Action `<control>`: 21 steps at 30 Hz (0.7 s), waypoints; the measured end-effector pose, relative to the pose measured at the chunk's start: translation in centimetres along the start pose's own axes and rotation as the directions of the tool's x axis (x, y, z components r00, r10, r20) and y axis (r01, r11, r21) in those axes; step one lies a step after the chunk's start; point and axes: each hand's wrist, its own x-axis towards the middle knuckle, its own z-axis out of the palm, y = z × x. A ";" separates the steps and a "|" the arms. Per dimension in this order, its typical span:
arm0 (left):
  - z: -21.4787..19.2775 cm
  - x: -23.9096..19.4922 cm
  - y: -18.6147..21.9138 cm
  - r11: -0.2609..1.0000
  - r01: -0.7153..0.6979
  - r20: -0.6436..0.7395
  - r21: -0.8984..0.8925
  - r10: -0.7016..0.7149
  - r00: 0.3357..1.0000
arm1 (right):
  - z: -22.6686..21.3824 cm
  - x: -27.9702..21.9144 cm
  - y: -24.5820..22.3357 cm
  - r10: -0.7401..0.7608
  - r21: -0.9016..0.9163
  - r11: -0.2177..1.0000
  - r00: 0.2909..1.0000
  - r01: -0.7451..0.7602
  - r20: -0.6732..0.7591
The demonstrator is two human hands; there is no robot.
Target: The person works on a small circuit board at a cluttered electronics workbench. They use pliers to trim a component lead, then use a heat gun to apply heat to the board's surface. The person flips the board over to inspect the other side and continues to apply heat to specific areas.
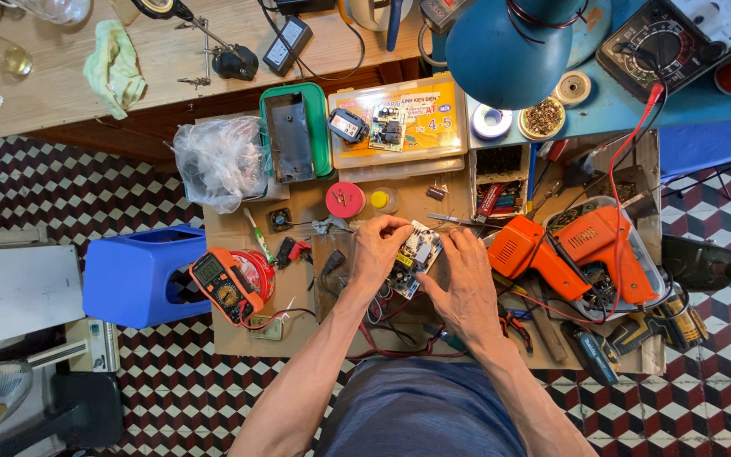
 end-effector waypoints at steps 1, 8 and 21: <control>0.0 0.0 0.0 1.000 -0.018 -0.002 0.014 0.018 1.000 | 0.0 0.0 0.0 -0.001 -0.006 1.000 1.000 0.001 0.001; 0.1 0.2 -0.2 0.999 -0.033 0.016 0.004 0.033 0.999 | -0.1 0.0 -0.1 0.009 -0.002 1.000 1.000 -0.009 0.004; 0.1 0.7 -0.8 1.000 -0.013 0.068 -0.023 0.014 0.998 | -0.3 0.1 -0.2 0.011 -0.005 1.000 1.000 -0.010 0.010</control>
